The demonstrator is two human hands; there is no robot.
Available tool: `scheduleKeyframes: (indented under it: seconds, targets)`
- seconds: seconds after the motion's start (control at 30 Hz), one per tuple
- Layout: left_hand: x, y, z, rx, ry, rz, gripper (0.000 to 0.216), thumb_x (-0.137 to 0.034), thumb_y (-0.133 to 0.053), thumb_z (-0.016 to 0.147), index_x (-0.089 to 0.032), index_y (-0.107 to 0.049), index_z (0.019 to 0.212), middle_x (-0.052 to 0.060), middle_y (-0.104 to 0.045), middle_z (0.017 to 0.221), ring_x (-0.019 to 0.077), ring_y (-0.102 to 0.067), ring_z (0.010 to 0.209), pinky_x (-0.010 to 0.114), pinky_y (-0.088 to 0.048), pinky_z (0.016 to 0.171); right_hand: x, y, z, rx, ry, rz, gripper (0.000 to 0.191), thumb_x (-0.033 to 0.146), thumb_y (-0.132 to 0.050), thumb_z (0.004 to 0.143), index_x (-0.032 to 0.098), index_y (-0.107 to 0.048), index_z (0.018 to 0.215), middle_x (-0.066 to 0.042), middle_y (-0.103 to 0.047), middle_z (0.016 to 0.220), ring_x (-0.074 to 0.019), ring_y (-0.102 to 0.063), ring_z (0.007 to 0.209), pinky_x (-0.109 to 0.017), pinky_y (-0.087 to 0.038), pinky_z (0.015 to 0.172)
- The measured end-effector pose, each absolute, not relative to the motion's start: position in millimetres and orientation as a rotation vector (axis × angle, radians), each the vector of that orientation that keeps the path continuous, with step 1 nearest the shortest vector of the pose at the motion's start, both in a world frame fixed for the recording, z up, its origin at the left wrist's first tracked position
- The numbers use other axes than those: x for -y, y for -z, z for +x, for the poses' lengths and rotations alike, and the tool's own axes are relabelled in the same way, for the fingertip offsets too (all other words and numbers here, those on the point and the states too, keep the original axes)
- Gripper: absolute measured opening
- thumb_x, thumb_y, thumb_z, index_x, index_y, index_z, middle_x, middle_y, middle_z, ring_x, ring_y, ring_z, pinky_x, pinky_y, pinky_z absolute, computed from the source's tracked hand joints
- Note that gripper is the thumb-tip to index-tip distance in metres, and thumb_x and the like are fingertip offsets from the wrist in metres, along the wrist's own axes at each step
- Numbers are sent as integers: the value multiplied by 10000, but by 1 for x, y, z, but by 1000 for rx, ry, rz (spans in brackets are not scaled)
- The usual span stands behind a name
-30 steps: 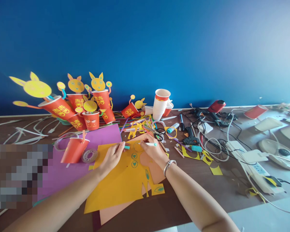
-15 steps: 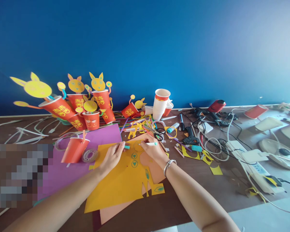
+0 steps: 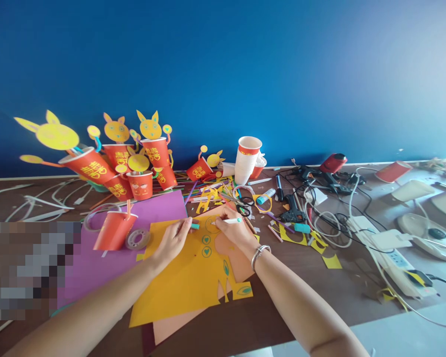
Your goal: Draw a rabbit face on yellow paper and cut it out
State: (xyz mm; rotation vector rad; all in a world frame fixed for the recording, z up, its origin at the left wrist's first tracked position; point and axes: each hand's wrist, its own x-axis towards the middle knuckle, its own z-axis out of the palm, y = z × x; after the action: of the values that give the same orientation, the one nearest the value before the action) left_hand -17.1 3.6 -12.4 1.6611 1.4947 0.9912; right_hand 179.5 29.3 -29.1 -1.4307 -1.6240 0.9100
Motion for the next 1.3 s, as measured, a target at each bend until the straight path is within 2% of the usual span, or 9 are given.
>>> scheduleKeyframes:
  seconds: [0.27,0.5,0.67,0.83,0.97,1.13,1.3]
  targets:
    - [-3,11,-17,-1503,-994,1678,402,-452,-363,887,-202,-607,689,61,-656,646,176,-631,634,252,-493,607,-29,26,180,1644,-943,-1420,173,302,-558,735,192,-504,613,38,-559,583,-112,-465,524,-230,-339,486]
    - [-3,13,-17,-1494,-1006,1679,395,-451,-376,887,-200,-613,695,59,-659,647,174,-632,632,246,-496,603,-26,18,178,1608,-978,-1374,224,372,-568,745,192,-490,637,42,-518,592,-111,-454,536,-228,-331,481]
    - [-4,14,-17,-1487,-1002,1663,392,-454,-375,889,-207,-609,695,56,-653,640,177,-644,655,250,-508,636,-28,22,176,1569,-994,-1367,232,397,-603,727,194,-518,654,31,-549,601,-124,-478,552,-235,-350,484]
    - [-4,16,-18,-1480,-1001,1675,398,-456,-370,892,-202,-616,709,58,-657,650,175,-640,652,248,-508,637,-31,23,176,1434,-1010,-1274,239,420,-584,757,198,-545,678,6,-595,633,-147,-542,590,-258,-409,538]
    - [-4,17,-18,-1459,-1006,1667,407,-466,-364,898,-203,-631,736,59,-670,664,165,-625,629,247,-512,651,-34,19,181,1233,-1041,-1282,255,451,-570,769,203,-542,718,-3,-605,618,-143,-534,526,-258,-393,484]
    - [-3,14,-18,-1493,-984,1689,405,-462,-366,896,-203,-638,745,65,-677,681,176,-628,647,247,-489,614,-36,21,187,1361,-926,-1444,219,356,-590,709,215,-465,598,14,-568,531,-135,-503,489,-249,-370,455]
    - [-3,10,-17,-1507,-986,1704,421,-473,-354,894,-206,-634,728,54,-657,644,170,-611,619,242,-473,575,-36,25,188,1438,-854,-1488,241,354,-543,731,218,-441,560,27,-520,478,-122,-451,453,-244,-333,439]
